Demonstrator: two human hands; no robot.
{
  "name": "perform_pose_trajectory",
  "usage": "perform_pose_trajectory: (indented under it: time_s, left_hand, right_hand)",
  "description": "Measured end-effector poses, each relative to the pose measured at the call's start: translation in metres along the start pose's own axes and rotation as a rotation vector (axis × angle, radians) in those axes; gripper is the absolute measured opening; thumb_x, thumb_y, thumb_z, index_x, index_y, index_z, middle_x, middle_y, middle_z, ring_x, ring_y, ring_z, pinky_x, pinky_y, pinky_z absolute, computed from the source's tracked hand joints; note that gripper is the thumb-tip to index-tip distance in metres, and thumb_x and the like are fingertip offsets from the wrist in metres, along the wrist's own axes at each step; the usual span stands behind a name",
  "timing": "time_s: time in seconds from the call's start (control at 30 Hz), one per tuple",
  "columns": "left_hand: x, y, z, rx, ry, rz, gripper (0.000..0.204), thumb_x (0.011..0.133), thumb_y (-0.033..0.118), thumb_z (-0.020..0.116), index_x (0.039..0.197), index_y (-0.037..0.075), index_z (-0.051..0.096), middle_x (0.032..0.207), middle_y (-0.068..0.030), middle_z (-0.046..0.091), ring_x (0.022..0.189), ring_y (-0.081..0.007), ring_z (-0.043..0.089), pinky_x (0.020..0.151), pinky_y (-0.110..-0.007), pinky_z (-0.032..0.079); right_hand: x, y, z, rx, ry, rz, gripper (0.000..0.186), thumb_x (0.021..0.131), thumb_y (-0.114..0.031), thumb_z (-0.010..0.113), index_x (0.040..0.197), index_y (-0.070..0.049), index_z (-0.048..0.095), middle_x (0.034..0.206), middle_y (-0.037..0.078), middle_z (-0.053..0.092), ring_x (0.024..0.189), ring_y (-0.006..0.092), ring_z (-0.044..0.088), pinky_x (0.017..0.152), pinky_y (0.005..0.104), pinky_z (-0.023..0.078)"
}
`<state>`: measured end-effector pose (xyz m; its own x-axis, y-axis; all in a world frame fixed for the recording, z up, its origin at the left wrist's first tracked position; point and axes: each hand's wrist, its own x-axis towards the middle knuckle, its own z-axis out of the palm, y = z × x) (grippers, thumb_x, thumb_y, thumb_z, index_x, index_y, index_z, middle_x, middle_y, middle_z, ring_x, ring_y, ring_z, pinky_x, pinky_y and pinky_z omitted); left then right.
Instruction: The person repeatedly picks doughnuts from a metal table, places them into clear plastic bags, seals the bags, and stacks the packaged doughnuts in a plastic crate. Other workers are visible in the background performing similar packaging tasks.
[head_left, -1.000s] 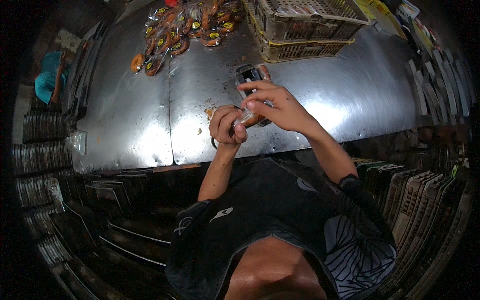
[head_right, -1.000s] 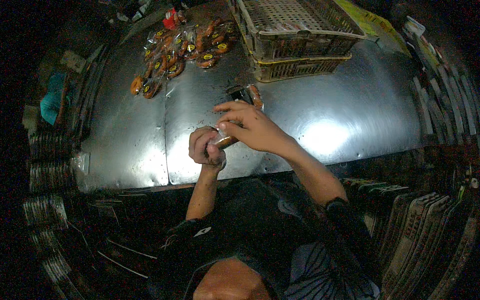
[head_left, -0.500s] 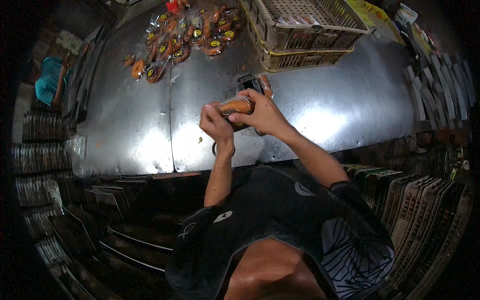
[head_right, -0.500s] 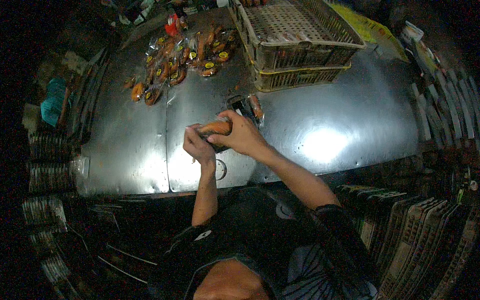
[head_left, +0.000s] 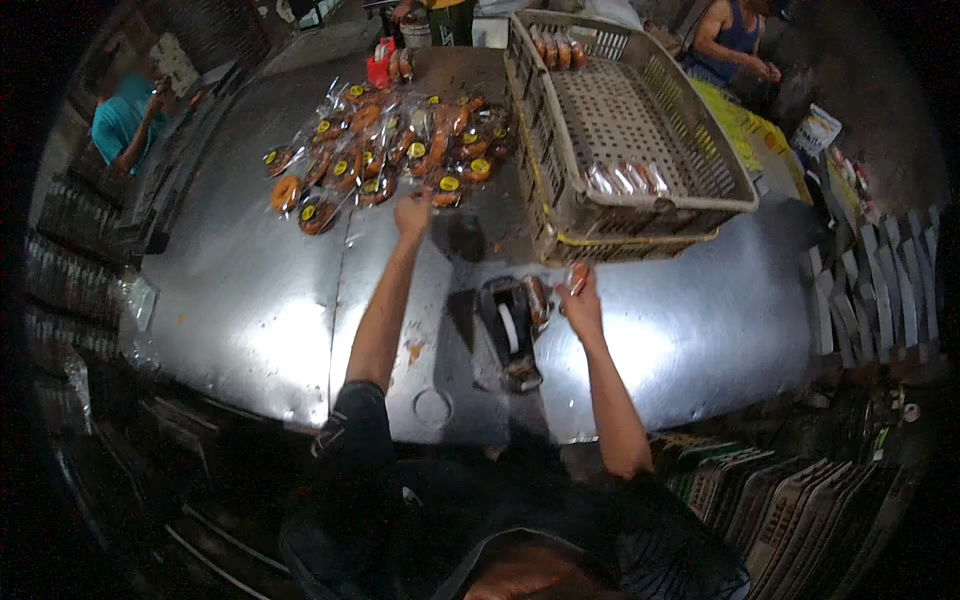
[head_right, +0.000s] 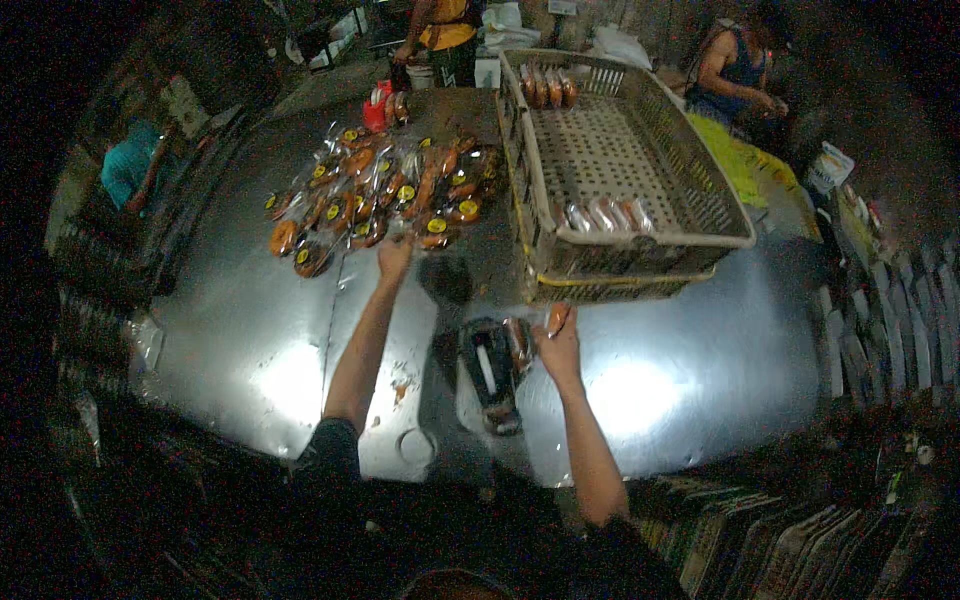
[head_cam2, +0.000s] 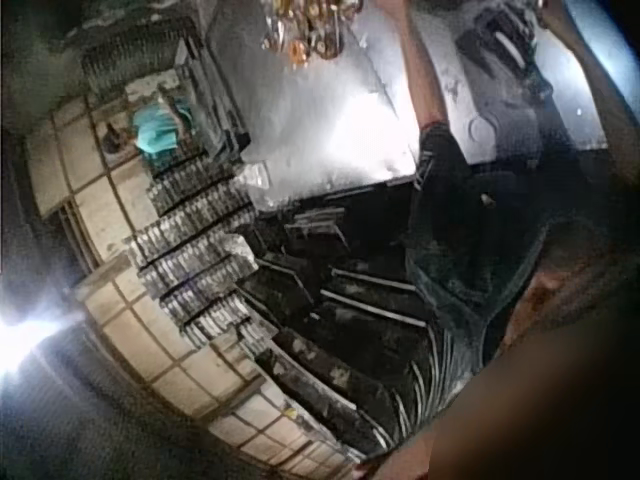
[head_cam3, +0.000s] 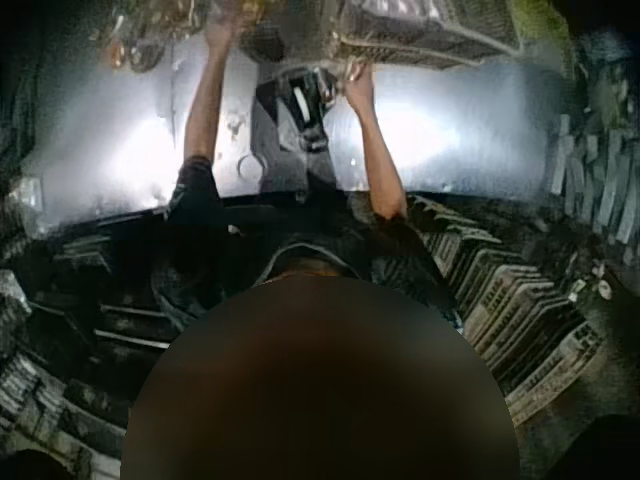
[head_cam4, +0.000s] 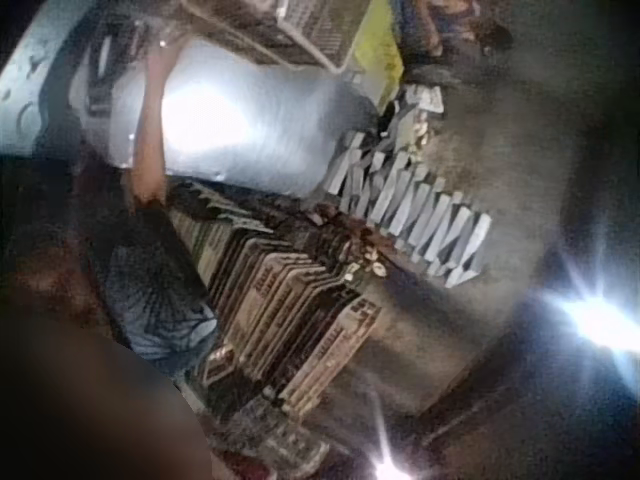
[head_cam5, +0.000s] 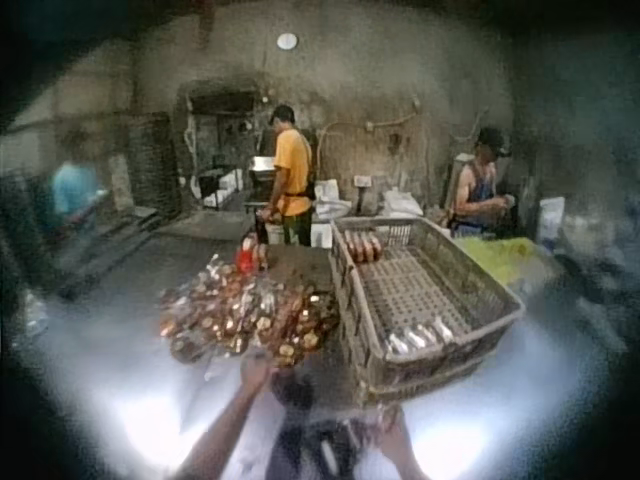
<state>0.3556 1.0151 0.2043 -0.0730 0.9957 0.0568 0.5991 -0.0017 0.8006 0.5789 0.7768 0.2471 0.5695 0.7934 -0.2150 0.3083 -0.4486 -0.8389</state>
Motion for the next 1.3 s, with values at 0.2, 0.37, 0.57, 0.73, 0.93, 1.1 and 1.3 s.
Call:
perform_pose_trajectory:
  time_s: [0.2,0.37,0.57,0.73,0.93,1.1,1.3]
  left_hand:
    - [0.104,-0.071,0.079,0.047,-0.118,-0.112,0.05,0.06,0.038,0.071,0.084,-0.004,0.062,0.086,-0.0188,0.062,0.081,-0.0298,0.06,0.069,-0.036,0.046]
    - [0.058,-0.052,0.056,-0.422,-0.289,-0.107,0.032,0.063,0.021,0.069,0.083,-0.003,0.061,0.08,-0.0131,0.062,0.075,-0.0187,0.06,0.063,-0.03,0.047]
    - [-0.15,0.035,-0.034,-1.098,-0.348,-0.058,0.058,0.067,0.001,0.066,0.115,0.0,0.034,0.101,-0.0114,0.053,0.089,-0.0178,0.054,0.074,-0.029,0.046]
    - [-0.241,0.098,-0.087,-1.081,-0.303,-0.053,0.044,0.074,0.003,0.063,0.111,0.001,0.04,0.089,-0.0092,0.058,0.082,-0.0145,0.057,0.074,-0.026,0.046]
    - [-0.297,0.122,-0.075,-1.112,-0.289,0.189,0.045,0.071,0.01,0.068,0.108,-0.001,0.046,0.095,-0.0095,0.056,0.092,-0.016,0.053,0.08,-0.03,0.044]
    - [-0.308,0.122,-0.083,-0.689,-0.329,0.465,0.029,0.068,0.007,0.07,0.094,0.0,0.058,0.095,-0.0078,0.055,0.089,-0.0162,0.053,0.077,-0.027,0.043]
    - [-0.3,0.128,-0.095,-0.824,-0.507,0.198,0.013,0.07,0.002,0.066,0.081,-0.002,0.061,0.089,-0.0074,0.057,0.084,-0.0135,0.054,0.072,-0.024,0.043]
  right_hand:
    - [0.017,0.036,0.028,-0.14,-0.284,0.12,0.085,0.079,-0.058,0.041,0.13,0.007,0.017,0.128,0.028,0.031,0.119,0.0373,0.033,0.098,0.0361,0.028]
    - [-0.001,0.001,0.02,-0.398,-0.16,0.056,0.08,0.08,-0.054,0.044,0.128,0.006,0.022,0.13,0.029,0.026,0.122,0.0399,0.024,0.099,0.041,0.024]
    - [-0.032,-0.082,0.006,0.295,-0.381,-0.387,0.054,0.083,-0.03,0.054,0.121,0.005,0.037,0.116,0.019,0.047,0.11,0.0263,0.045,0.092,0.0326,0.034]
    - [-0.098,-0.072,-0.015,0.573,-0.486,-0.36,0.036,0.084,-0.018,0.055,0.112,0.004,0.048,0.101,0.008,0.059,0.094,0.0131,0.053,0.083,0.0262,0.041]
    - [-0.131,-0.045,-0.039,0.699,-0.273,-0.392,0.029,0.088,-0.02,0.047,0.104,0.004,0.052,0.091,0.009,0.061,0.088,0.0154,0.055,0.08,0.0282,0.042]
    - [-0.129,-0.043,-0.054,1.039,-0.497,-0.158,0.028,0.087,-0.024,0.043,0.083,0.001,0.055,0.09,0.011,0.058,0.081,0.0186,0.056,0.078,0.0298,0.042]
    - [-0.141,-0.057,-0.064,0.788,-0.54,-0.314,0.019,0.079,-0.02,0.053,0.088,-0.004,0.06,0.091,0.002,0.055,0.088,0.0135,0.051,0.075,0.0245,0.039]
